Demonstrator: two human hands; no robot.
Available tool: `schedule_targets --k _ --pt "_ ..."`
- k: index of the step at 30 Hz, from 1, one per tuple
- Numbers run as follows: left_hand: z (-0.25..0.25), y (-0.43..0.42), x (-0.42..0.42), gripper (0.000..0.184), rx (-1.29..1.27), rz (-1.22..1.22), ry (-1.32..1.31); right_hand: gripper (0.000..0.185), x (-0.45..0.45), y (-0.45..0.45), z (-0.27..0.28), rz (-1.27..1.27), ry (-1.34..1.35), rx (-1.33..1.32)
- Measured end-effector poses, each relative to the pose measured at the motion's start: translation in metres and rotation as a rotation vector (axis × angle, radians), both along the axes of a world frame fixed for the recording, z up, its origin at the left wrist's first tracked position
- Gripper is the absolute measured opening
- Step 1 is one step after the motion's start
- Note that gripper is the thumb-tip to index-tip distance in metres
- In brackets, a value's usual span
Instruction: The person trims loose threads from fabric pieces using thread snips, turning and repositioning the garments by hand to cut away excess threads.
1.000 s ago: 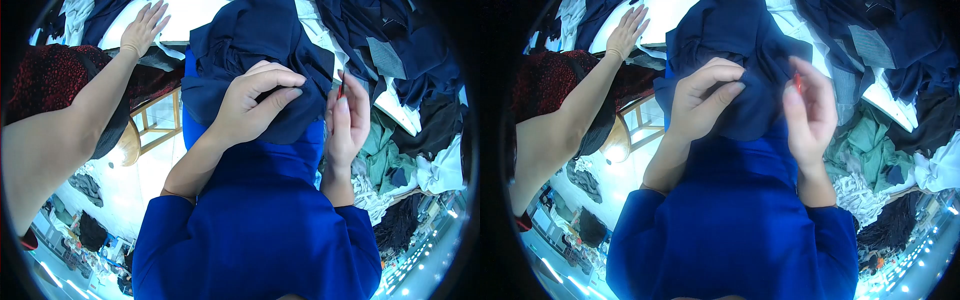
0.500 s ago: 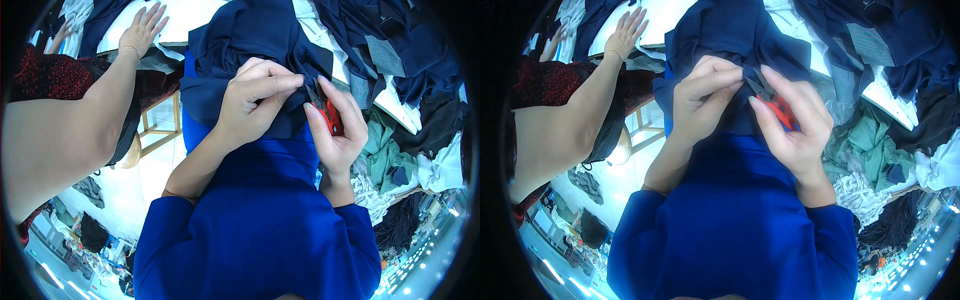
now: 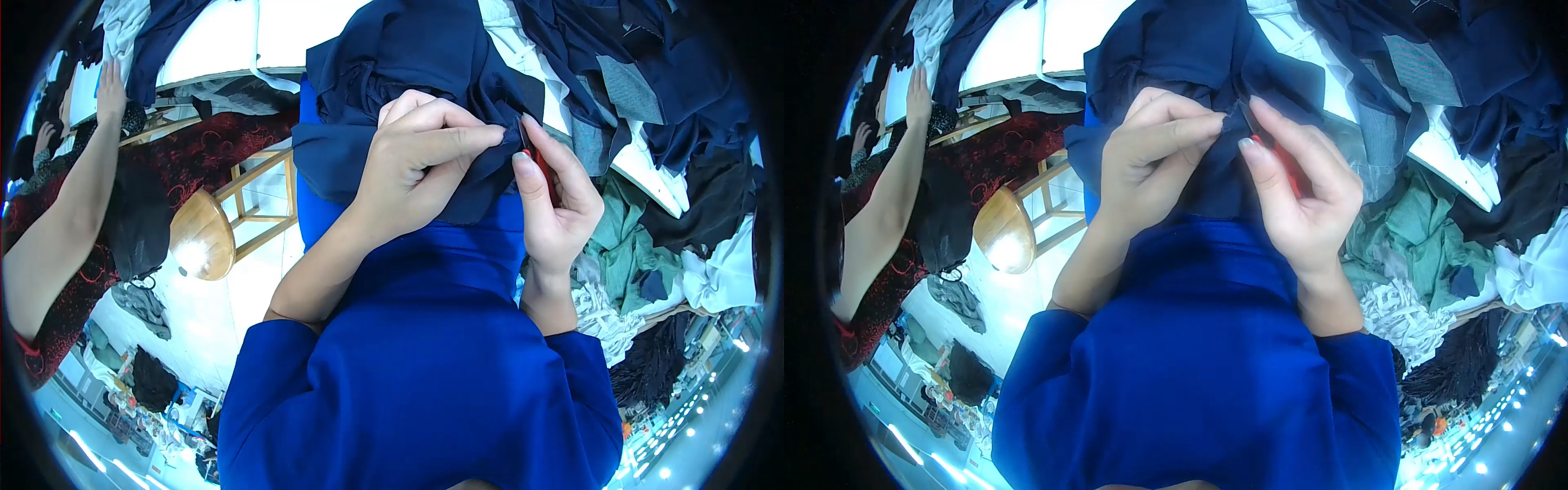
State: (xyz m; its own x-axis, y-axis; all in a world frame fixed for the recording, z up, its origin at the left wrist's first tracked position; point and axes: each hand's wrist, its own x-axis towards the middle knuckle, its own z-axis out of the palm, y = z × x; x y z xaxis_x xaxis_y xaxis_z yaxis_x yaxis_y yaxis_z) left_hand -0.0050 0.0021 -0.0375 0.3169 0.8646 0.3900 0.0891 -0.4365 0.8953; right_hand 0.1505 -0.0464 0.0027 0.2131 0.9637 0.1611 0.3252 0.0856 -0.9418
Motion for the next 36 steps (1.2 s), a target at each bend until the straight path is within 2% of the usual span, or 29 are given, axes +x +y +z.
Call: schedule_targets --k 2,4,5,7,8,10,13,15,16,19,26,30,32,34,36 --pt "0.003 0.002 -0.002 0.022 -0.039 -0.016 -0.026 0.028 0.001 -0.001 -0.004 -0.020 0.067 -0.005" --pt "0.005 0.004 -0.007 0.017 -0.071 -0.201 -0.050 0.028 0.005 0.000 -0.006 -0.058 0.155 -0.010" --pt "0.003 0.003 -0.005 0.017 -0.070 -0.200 -0.050 0.028 0.010 0.000 -0.006 -0.071 0.205 -0.031" --pt "-0.003 -0.001 -0.002 0.017 -0.239 -0.280 -0.247 0.030 0.016 0.002 -0.008 -0.088 0.292 -0.054" --pt "-0.004 -0.001 -0.003 0.017 -0.238 -0.279 -0.247 0.030 0.016 0.003 -0.006 -0.087 0.292 -0.053" --pt "-0.005 -0.002 -0.003 0.016 -0.481 -0.343 -0.338 0.032 0.017 0.004 -0.004 -0.061 0.340 -0.044" --pt "0.004 -0.003 -0.002 0.016 -0.575 -0.334 -0.388 0.036 0.014 -0.004 0.003 0.079 0.257 -0.049" --pt "0.006 -0.003 -0.002 0.017 -0.630 -0.364 -0.463 0.036 0.017 -0.006 0.005 0.176 0.021 -0.018" --pt "0.006 -0.003 -0.002 0.019 -0.685 -0.394 -0.538 0.035 0.013 -0.003 0.002 0.181 0.008 0.055" --pt "0.008 -0.002 -0.003 0.018 -0.716 -0.410 -0.563 0.035 0.013 -0.003 0.008 0.207 -0.084 0.030" --pt "0.010 -0.002 -0.001 0.017 -0.744 -0.346 -0.499 0.037 0.010 -0.002 0.010 0.187 -0.121 -0.021" --pt "0.005 -0.001 -0.001 0.017 -0.791 -0.420 -0.550 0.037 0.004 -0.002 -0.002 -0.007 0.073 0.009" --pt "0.007 -0.002 0.001 0.018 -0.781 -0.435 -0.568 0.040 0.005 -0.003 0.001 -0.017 0.141 -0.005" --pt "0.015 -0.003 0.002 0.017 -0.999 -0.438 -0.668 0.043 0.005 -0.007 0.002 0.027 0.208 -0.004" --pt "0.008 -0.004 0.003 0.018 -1.012 -0.476 -0.676 0.046 0.000 -0.005 0.005 0.112 0.320 0.045"
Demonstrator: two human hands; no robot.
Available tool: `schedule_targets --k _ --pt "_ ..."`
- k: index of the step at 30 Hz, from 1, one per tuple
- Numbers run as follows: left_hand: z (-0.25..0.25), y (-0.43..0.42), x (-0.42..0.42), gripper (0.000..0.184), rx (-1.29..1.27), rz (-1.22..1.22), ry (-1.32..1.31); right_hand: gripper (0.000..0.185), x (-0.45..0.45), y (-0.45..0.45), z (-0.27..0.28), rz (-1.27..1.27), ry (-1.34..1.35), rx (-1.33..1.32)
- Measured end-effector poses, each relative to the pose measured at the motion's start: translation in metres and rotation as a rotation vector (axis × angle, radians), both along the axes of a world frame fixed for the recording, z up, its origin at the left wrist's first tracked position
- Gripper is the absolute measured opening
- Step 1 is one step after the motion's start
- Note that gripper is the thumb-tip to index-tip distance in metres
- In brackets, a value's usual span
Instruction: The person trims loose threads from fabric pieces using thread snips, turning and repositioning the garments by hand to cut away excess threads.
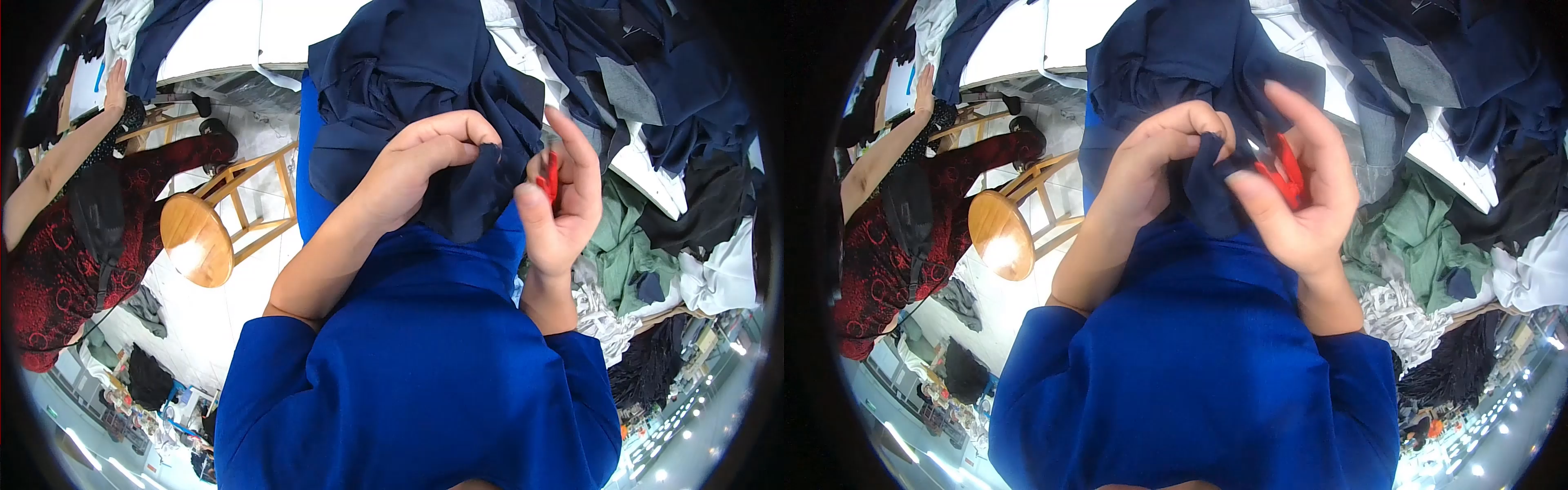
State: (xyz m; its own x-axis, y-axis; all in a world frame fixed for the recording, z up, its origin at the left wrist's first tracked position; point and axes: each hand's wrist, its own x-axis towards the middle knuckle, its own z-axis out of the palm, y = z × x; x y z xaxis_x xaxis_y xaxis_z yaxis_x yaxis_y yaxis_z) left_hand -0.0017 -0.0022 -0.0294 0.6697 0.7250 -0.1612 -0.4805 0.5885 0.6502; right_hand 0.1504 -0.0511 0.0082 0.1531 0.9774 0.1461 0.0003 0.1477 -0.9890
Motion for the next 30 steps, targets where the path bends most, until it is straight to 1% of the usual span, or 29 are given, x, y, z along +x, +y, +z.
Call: schedule_targets --k 1,3,4,6,7,8,10,11,13,14,16,17,18,19,20,22,23,25,26,27,28,30 --pt "-0.002 0.000 0.001 0.019 -0.005 -0.030 -0.020 0.042 0.003 0.000 -0.001 0.014 -0.116 -0.049" --pt "0.001 -0.004 0.007 0.019 -0.022 -0.041 0.017 0.025 -0.001 0.004 -0.015 0.058 -0.158 0.041" --pt "-0.001 -0.004 0.004 0.019 -0.118 -0.126 -0.063 0.010 -0.001 0.003 -0.017 0.047 -0.131 0.057" --pt "-0.010 -0.009 0.005 0.018 -0.015 -0.191 -0.156 0.006 0.001 0.011 -0.031 -0.226 0.099 -0.051" --pt "-0.011 -0.012 0.004 0.017 0.001 -0.220 -0.209 0.011 0.007 0.020 -0.032 -0.293 0.325 -0.100" --pt "-0.005 -0.013 0.004 0.017 0.002 -0.218 -0.213 0.018 0.014 0.028 -0.036 -0.341 0.370 -0.058" --pt "0.010 -0.010 0.004 0.011 -0.081 -0.144 -0.101 0.022 0.021 0.026 -0.034 -0.251 0.403 0.043" --pt "0.002 -0.008 0.002 0.017 -0.090 -0.121 -0.182 0.027 0.018 0.020 -0.034 -0.182 0.358 0.058" --pt "-0.007 -0.006 0.001 0.017 -0.102 -0.128 -0.161 0.028 0.009 0.009 -0.034 -0.002 0.266 0.109" --pt "-0.006 -0.004 0.001 0.017 -0.115 -0.135 -0.140 0.027 0.008 0.005 -0.027 0.118 0.119 0.061" --pt "0.002 -0.005 0.001 0.017 -0.121 -0.112 -0.110 0.012 -0.003 0.005 -0.018 0.105 -0.098 0.112" --pt "0.000 -0.006 0.001 0.017 -0.073 -0.156 -0.123 0.009 -0.008 0.001 -0.015 0.018 0.007 0.013" --pt "-0.002 -0.008 0.001 0.017 -0.023 -0.200 -0.133 0.008 -0.005 0.002 -0.028 -0.165 0.007 0.031" --pt "-0.007 -0.012 0.001 0.017 0.017 -0.238 -0.178 0.011 0.000 0.006 -0.028 -0.206 0.223 -0.107" --pt "-0.003 -0.012 0.001 0.017 0.017 -0.240 -0.179 0.018 -0.002 0.014 -0.023 -0.289 0.335 -0.128" --pt "0.006 -0.011 -0.001 0.015 -0.015 -0.188 -0.071 0.026 0.012 0.011 -0.032 -0.139 0.377 -0.067" --pt "0.006 -0.009 -0.004 0.017 -0.027 -0.170 -0.060 0.034 0.011 0.008 -0.031 -0.089 0.282 -0.088" --pt "0.006 -0.004 -0.007 0.018 -0.014 -0.154 -0.032 0.038 0.001 0.003 -0.024 -0.070 0.139 -0.175" --pt "0.006 -0.002 -0.007 0.019 0.000 -0.142 -0.007 0.039 -0.001 -0.001 -0.021 -0.031 0.116 -0.225" --pt "0.004 -0.001 -0.008 0.021 0.016 -0.140 -0.012 0.035 -0.003 -0.004 -0.017 0.014 0.136 -0.261" --pt "0.003 0.000 -0.008 0.021 0.018 -0.145 -0.018 0.028 -0.005 -0.005 -0.018 0.047 0.158 -0.218" --pt "0.002 0.000 -0.009 0.015 0.062 -0.087 -0.016 0.024 -0.011 -0.006 -0.015 0.021 0.138 -0.136"
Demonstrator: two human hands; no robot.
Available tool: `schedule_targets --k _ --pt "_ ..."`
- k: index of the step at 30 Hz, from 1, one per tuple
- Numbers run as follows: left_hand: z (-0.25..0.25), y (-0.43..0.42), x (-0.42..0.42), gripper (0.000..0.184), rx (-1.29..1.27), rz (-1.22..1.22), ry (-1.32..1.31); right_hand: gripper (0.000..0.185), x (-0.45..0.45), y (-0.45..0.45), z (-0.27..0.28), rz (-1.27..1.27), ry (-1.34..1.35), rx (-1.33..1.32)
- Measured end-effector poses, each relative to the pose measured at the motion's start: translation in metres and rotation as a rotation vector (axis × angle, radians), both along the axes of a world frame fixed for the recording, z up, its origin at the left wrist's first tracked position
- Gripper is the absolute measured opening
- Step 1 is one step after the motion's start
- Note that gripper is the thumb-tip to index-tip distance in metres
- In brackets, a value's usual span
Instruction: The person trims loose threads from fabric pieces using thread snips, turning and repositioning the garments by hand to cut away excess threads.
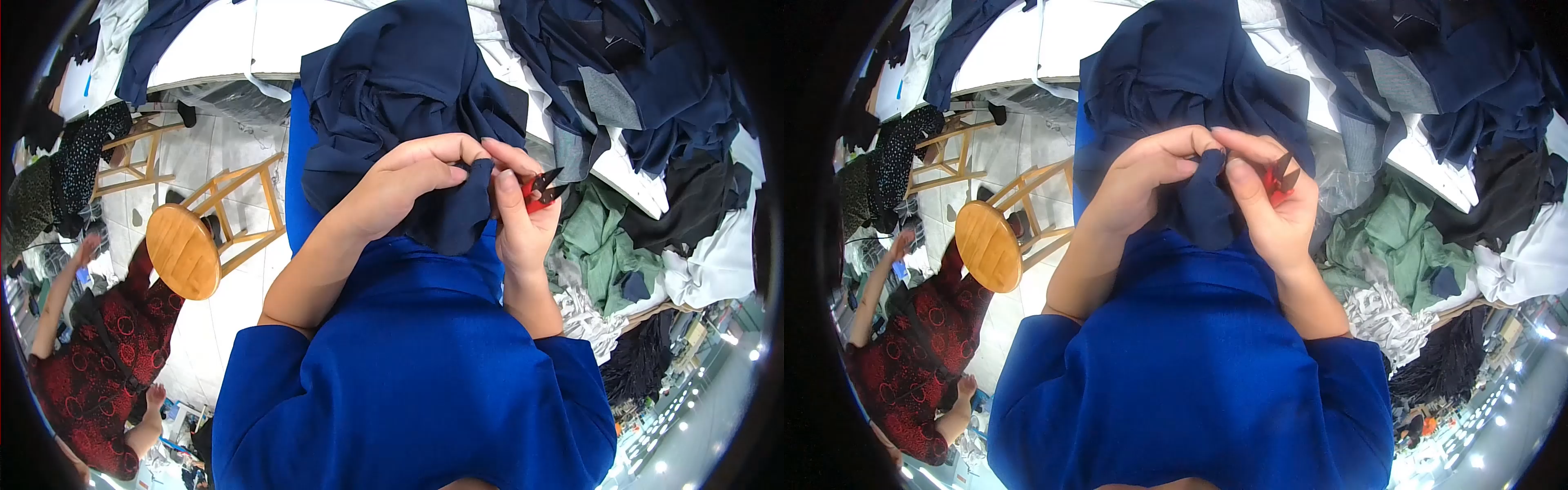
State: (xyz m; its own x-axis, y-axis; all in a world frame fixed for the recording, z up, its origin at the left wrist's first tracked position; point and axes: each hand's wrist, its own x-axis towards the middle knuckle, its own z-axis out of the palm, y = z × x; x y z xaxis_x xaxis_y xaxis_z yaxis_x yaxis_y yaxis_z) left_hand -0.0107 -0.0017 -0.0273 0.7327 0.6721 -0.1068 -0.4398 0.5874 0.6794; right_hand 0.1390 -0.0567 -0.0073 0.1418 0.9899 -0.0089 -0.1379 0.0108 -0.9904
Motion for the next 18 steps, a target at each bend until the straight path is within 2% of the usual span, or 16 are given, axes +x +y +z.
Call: schedule_targets --k 5,7,10,14,16,18 --pt "-0.004 -0.002 -0.004 0.015 0.014 -0.022 0.013 0.014 0.006 0.004 -0.006 0.023 -0.201 0.157" --pt "-0.007 -0.001 -0.004 0.015 -0.016 -0.039 -0.010 0.013 0.006 0.004 -0.007 -0.011 -0.172 0.120" --pt "-0.013 -0.002 -0.002 0.016 0.074 0.016 -0.086 0.015 0.006 0.003 -0.005 -0.024 -0.105 0.030" --pt "-0.011 -0.002 -0.001 0.016 0.122 0.123 -0.033 0.019 0.006 0.003 -0.001 0.025 -0.124 -0.010" --pt "-0.011 -0.002 -0.003 0.016 0.141 0.159 0.009 0.021 0.005 0.004 -0.002 0.057 -0.231 0.053" --pt "-0.013 -0.001 -0.004 0.017 0.334 0.204 0.095 0.024 0.004 0.003 -0.003 0.078 -0.280 0.084"
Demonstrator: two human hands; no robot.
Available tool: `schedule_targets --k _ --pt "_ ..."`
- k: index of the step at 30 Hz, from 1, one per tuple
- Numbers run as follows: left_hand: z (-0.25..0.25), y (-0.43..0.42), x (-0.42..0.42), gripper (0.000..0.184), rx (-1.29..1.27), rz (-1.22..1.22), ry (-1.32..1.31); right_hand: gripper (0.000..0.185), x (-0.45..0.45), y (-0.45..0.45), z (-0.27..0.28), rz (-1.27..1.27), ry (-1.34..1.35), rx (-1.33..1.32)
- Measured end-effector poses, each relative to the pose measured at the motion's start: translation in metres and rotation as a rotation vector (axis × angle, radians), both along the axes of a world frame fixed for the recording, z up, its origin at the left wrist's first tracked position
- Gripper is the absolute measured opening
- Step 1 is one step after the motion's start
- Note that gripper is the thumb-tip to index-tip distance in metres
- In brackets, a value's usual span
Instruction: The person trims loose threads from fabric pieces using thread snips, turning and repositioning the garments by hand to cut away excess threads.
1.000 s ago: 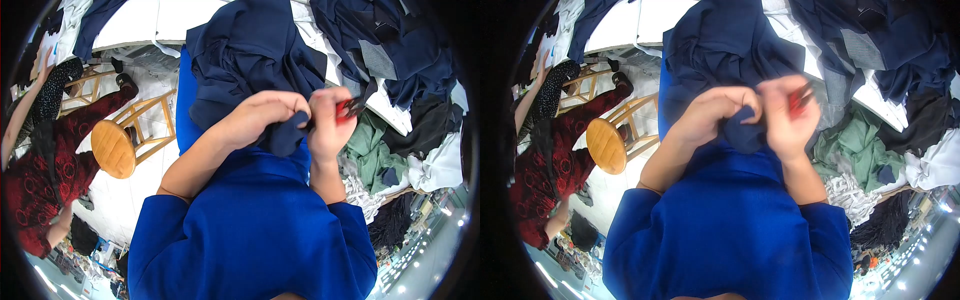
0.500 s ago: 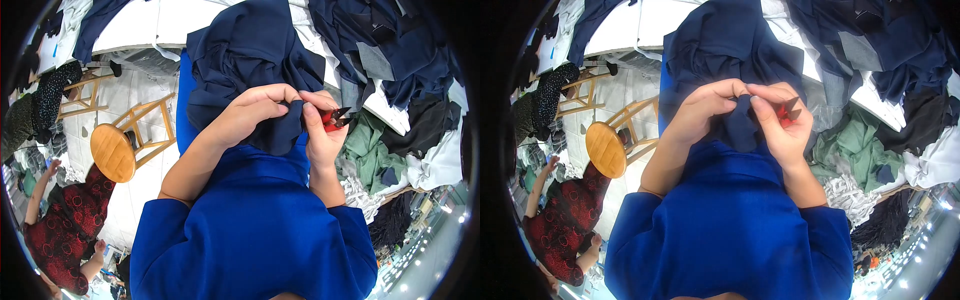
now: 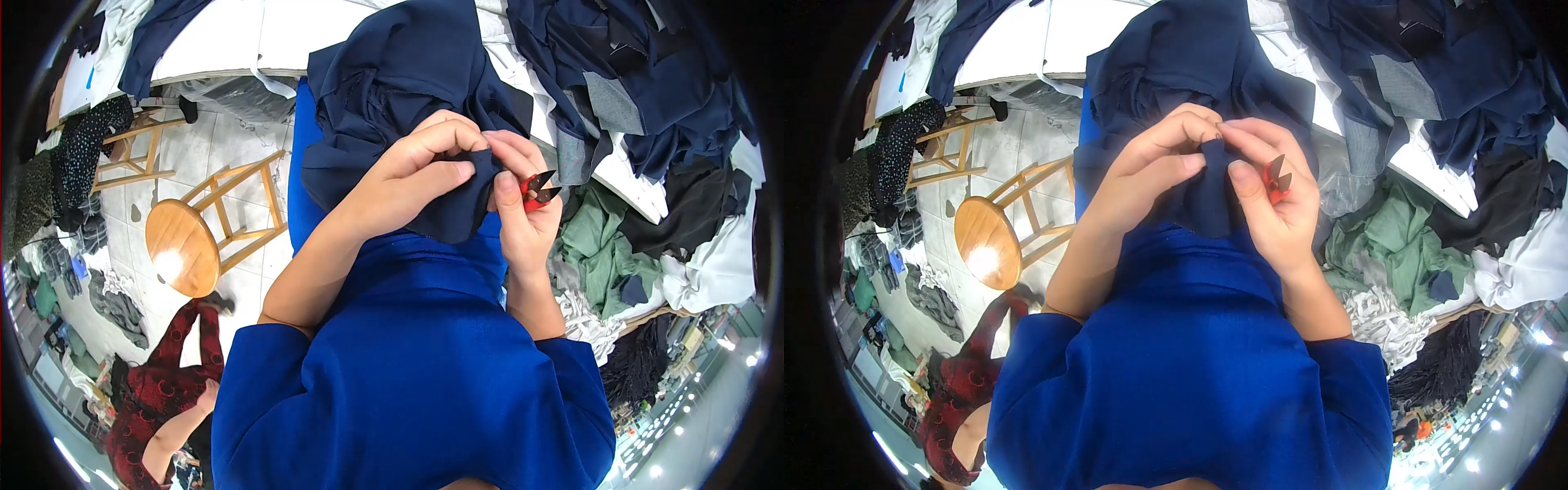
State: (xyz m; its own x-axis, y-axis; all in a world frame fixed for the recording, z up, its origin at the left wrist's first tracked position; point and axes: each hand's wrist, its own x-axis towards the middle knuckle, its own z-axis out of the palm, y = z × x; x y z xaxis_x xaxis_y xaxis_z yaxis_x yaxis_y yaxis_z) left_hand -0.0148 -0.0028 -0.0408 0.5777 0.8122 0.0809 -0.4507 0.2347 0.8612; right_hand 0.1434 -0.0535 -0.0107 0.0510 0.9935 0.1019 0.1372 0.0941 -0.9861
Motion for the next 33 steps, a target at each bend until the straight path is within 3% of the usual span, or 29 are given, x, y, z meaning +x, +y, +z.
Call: schedule_targets --k 7,13,18,23,29,33 --pt "0.014 0.002 -0.010 0.014 0.181 0.056 0.227 0.024 0.003 0.001 0.005 0.012 0.192 -0.156" --pt "0.031 0.000 -0.017 0.014 0.356 0.090 0.398 0.020 0.008 0.006 0.010 0.113 0.202 -0.252" --pt "0.037 -0.003 -0.016 0.017 0.359 0.130 0.543 0.012 0.007 0.006 0.012 0.000 0.152 -0.067" --pt "0.037 -0.006 -0.012 0.017 0.251 0.190 0.414 0.015 0.004 0.006 0.011 -0.027 0.082 0.002" --pt "0.039 -0.005 -0.014 0.016 0.014 0.137 0.295 0.017 0.006 0.010 0.007 -0.117 -0.397 0.423" --pt "0.039 -0.004 -0.015 0.019 -0.021 0.156 0.223 0.018 0.005 0.008 0.007 -0.123 -0.483 0.480"
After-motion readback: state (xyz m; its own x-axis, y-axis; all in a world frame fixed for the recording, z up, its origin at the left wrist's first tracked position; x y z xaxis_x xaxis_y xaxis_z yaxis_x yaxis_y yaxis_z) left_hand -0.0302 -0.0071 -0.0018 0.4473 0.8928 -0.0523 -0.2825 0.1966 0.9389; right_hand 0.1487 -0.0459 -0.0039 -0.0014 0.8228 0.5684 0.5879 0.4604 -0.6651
